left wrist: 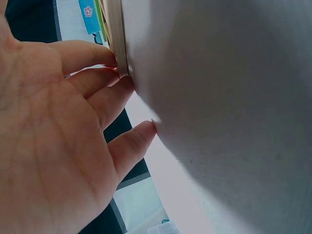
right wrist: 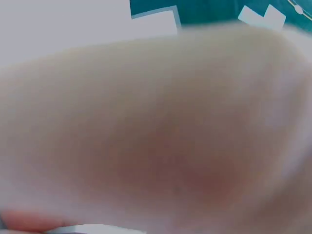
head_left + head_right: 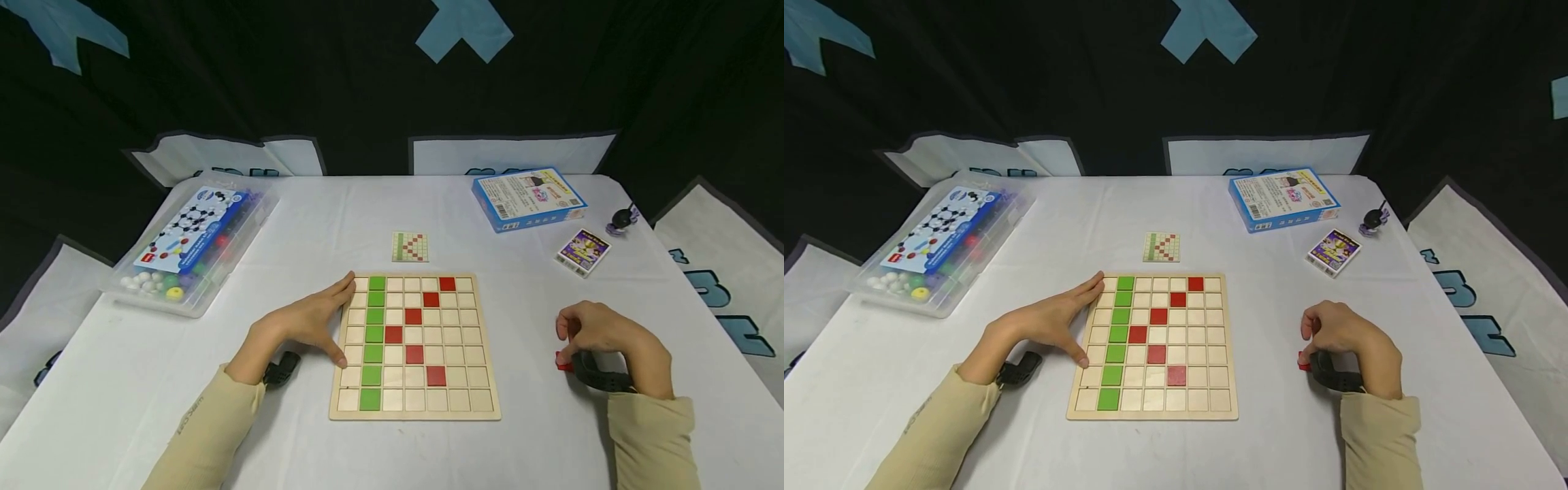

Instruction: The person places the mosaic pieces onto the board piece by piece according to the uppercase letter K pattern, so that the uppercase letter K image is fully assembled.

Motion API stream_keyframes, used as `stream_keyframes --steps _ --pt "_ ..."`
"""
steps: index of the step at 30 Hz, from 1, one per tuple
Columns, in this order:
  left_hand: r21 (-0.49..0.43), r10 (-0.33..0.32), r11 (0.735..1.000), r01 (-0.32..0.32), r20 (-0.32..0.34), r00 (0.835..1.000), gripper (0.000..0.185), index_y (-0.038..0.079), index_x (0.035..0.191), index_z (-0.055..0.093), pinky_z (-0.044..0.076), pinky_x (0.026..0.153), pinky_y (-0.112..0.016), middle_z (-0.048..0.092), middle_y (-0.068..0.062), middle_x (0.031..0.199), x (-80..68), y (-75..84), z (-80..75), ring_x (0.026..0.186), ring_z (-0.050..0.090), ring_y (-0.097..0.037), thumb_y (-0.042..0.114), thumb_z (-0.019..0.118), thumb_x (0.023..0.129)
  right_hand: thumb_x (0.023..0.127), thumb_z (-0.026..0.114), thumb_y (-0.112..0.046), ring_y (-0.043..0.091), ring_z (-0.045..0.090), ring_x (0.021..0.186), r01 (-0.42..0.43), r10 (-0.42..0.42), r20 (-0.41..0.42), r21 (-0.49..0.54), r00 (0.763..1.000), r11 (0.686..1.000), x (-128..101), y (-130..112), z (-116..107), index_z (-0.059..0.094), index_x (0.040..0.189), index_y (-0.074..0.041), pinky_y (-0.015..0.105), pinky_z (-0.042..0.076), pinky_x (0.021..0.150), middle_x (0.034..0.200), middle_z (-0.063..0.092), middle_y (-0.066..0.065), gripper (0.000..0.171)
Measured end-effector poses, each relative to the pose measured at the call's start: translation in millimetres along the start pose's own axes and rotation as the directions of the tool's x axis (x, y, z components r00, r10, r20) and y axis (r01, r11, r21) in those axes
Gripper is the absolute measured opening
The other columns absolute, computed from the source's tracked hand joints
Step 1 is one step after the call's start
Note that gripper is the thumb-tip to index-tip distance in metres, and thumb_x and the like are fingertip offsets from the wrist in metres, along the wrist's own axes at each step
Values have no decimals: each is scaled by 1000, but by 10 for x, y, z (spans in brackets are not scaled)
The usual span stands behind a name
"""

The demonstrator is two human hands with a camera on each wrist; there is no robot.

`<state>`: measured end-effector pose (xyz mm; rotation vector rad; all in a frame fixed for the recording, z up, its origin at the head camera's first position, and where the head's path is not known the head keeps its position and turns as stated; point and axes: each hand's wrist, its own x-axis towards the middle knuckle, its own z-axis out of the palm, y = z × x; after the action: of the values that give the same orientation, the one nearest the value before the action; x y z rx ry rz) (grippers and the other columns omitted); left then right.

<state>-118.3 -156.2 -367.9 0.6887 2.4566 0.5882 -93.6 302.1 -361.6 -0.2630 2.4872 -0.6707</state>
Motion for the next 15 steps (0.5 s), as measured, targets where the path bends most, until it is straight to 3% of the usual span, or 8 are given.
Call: stream_keyframes --steps 4,10,15 --pt "2 5 1000 -5 -3 1000 135 -1 153 7 22 117 -52 -6 -14 162 2 -1 -2 149 7 -35 42 91 57 76 79 -30 14 50 63 -65 65 -34 18 997 998 27 23 -17 60 80 -7 28 39 56 66 54 -1 31" --pt "10 8 1000 -8 -3 1000 135 -2 153 7 21 118 -52 -6 -15 162 5 -1 -5 149 7 -35 42 91 57 87 68 -29 12 52 58 -38 35 -163 -15 986 999 84 60 -20 60 82 -4 26 41 53 65 56 -1 27" --pt "17 -2 1000 2 -1 1000 135 0 153 7 22 118 -51 -5 -14 163 10 -3 -3 149 7 -34 43 91 57 82 75 -28 15 49 66 -4 -1 -194 -25 981 1000 90 82 -7 64 90 -3 27 38 55 69 54 1 29"
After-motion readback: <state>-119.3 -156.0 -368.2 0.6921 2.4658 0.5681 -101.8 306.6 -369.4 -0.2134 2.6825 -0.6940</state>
